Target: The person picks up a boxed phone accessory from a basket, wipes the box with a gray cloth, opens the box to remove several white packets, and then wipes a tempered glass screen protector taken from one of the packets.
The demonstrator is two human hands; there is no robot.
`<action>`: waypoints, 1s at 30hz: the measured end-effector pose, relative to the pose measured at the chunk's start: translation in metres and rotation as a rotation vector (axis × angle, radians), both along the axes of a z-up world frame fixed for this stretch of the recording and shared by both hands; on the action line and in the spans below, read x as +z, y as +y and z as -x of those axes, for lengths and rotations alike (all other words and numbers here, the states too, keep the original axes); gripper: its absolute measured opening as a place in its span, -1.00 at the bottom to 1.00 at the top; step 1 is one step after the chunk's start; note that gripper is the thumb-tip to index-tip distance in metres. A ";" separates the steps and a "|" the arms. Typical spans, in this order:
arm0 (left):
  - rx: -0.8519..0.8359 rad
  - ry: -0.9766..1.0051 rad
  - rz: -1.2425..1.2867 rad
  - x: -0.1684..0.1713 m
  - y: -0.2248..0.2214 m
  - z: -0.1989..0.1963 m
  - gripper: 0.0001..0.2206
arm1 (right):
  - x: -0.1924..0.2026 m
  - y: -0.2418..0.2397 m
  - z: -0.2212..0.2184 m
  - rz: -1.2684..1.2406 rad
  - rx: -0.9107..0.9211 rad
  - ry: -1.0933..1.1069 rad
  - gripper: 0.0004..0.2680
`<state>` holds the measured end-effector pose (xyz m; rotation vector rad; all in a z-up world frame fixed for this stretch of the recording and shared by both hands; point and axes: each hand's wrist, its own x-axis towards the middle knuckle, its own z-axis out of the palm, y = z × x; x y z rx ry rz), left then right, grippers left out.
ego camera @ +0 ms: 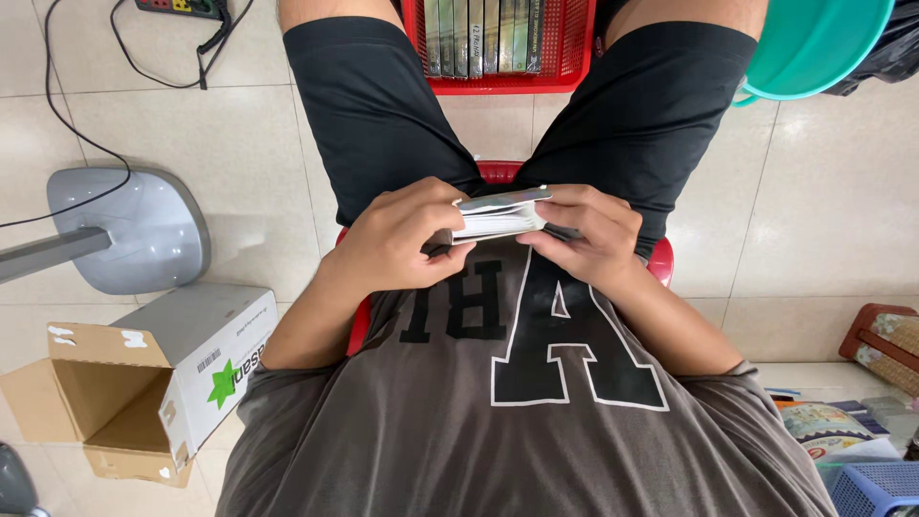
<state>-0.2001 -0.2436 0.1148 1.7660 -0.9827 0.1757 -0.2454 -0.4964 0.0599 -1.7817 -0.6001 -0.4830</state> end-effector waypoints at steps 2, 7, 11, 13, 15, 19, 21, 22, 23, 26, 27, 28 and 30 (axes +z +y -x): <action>0.025 0.006 0.053 -0.004 -0.005 0.002 -0.81 | -0.002 0.004 0.002 -0.041 -0.017 0.008 -0.82; 0.265 0.063 0.271 -0.069 -0.001 0.018 -0.67 | -0.001 0.010 -0.003 0.089 -0.162 -0.040 -0.84; 0.337 0.021 0.287 -0.078 -0.011 0.023 -0.66 | -0.004 0.008 -0.006 0.205 -0.277 -0.134 -0.84; 0.372 0.037 0.294 -0.078 -0.014 0.022 -0.63 | -0.002 0.010 -0.010 0.249 -0.313 -0.207 -0.86; 0.385 0.047 0.236 -0.076 -0.014 0.021 -0.60 | 0.007 0.012 -0.014 0.282 -0.343 -0.249 -0.88; 0.389 0.108 0.113 -0.079 -0.015 0.020 -0.48 | 0.018 0.017 -0.023 0.312 -0.316 -0.315 -0.95; 0.383 0.099 0.103 -0.080 -0.017 0.021 -0.50 | 0.032 0.019 -0.032 0.293 -0.234 -0.271 -0.93; 0.378 0.092 0.089 -0.080 -0.018 0.020 -0.53 | 0.039 0.020 -0.037 0.271 -0.151 -0.224 -0.90; 0.369 0.088 0.089 -0.081 -0.018 0.022 -0.53 | 0.038 0.020 -0.039 0.271 -0.160 -0.227 -0.90; 0.365 0.066 0.111 -0.085 -0.019 0.023 -0.54 | 0.034 0.018 -0.043 0.284 -0.140 -0.150 -0.90; 0.369 0.067 0.132 -0.086 -0.019 0.024 -0.53 | 0.032 0.019 -0.041 0.269 -0.155 -0.084 -0.87; 0.374 0.068 0.153 -0.088 -0.019 0.026 -0.52 | 0.030 0.019 -0.040 0.252 -0.169 -0.018 -0.85; 0.388 0.088 0.150 -0.094 -0.019 0.024 -0.50 | 0.029 0.023 -0.041 0.224 -0.159 -0.003 -0.79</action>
